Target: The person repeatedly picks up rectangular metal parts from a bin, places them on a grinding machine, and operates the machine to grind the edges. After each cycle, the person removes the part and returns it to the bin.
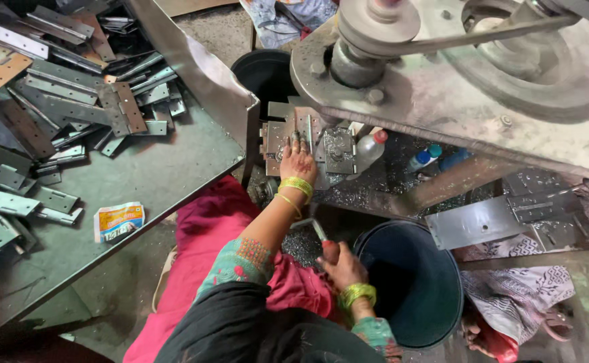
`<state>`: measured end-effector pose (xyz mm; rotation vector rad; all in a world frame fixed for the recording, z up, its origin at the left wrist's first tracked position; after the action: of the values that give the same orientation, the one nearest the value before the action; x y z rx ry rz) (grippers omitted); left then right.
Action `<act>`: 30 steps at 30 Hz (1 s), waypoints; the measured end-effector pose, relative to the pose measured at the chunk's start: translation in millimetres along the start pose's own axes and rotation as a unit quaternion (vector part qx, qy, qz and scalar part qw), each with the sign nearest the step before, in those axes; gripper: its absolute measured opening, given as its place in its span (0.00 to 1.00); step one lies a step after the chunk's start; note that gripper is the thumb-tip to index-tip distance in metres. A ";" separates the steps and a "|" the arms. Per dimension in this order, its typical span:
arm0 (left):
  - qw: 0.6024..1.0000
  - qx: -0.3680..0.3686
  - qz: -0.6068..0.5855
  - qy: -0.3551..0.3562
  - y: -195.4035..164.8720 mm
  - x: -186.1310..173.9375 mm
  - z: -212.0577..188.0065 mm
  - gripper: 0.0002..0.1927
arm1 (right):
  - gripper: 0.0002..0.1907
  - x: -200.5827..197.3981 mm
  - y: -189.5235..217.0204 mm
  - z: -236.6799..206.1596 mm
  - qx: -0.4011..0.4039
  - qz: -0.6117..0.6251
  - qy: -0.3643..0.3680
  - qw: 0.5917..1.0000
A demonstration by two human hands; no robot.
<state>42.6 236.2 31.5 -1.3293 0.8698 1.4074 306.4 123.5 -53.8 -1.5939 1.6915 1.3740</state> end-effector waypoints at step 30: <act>0.979 0.203 0.021 0.004 -11.3 -36.9 -112.1 0.21 | 0.43 -44.5 28.8 -11.8 -0.015 -0.001 0.042 0.999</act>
<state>82.5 126.6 52.7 -1.0097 1.1268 1.1763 294.1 130.5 -1.3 -1.6910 1.7250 1.3548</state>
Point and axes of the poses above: each hand's wrist, its own z-axis towards the middle knuckle, its own x-axis out of the palm, y = z × x, the point moved 8 cm from there along z, towards the middle knuckle, and after that the axes turned 5 degrees about y, right-handed, at the moved point
